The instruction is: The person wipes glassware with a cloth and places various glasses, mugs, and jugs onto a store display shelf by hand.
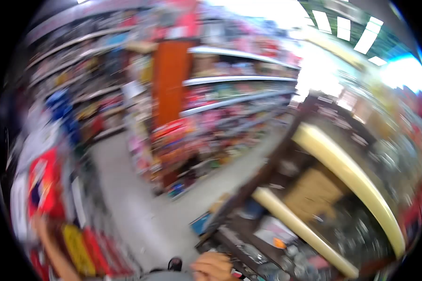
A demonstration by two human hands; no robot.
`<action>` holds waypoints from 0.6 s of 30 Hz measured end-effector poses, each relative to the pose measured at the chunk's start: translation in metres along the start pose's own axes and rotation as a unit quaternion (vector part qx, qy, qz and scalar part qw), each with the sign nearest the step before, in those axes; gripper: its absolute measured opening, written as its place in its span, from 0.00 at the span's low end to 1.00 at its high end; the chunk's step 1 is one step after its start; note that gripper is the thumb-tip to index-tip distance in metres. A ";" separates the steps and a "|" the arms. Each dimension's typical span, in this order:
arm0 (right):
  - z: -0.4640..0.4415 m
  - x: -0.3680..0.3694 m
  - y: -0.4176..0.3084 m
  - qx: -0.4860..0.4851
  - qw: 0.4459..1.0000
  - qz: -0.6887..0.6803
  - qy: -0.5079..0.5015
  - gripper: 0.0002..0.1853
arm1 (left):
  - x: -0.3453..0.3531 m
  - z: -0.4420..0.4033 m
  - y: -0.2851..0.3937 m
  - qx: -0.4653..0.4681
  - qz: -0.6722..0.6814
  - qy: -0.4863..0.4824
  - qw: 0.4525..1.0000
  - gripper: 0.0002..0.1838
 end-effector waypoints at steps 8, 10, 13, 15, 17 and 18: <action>-0.002 -0.047 0.018 -0.039 0.994 0.017 0.099 0.11 | 0.104 0.089 0.260 0.236 0.172 -0.237 0.927 0.19; 0.005 -0.073 0.020 -0.028 0.981 0.085 0.172 0.11 | 0.120 0.076 0.244 0.245 0.141 -0.241 0.928 0.19; 0.025 -0.124 0.008 -0.026 0.949 0.241 0.204 0.11 | 0.139 0.048 0.195 0.231 0.074 -0.238 0.940 0.20; 0.035 -0.168 -0.013 0.000 0.896 0.364 0.255 0.13 | 0.150 0.025 0.160 0.218 0.021 -0.234 0.947 0.21; 0.041 -0.204 -0.032 0.040 0.857 0.455 0.239 0.12 | 0.152 0.014 0.127 0.194 -0.023 -0.232 0.953 0.22; 0.065 -0.235 -0.042 0.072 0.766 0.534 0.351 0.12 | 0.159 -0.001 0.117 0.198 -0.042 -0.227 0.952 0.22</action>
Point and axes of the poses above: each hand's wrist, its own z-axis away from the middle knuckle, its own x-axis out of the palm, y = z × x, the point moved 7 cm from there along -z, towards the middle knuckle, and after that the axes turned 8 degrees about -y, right-handed, at the moved point
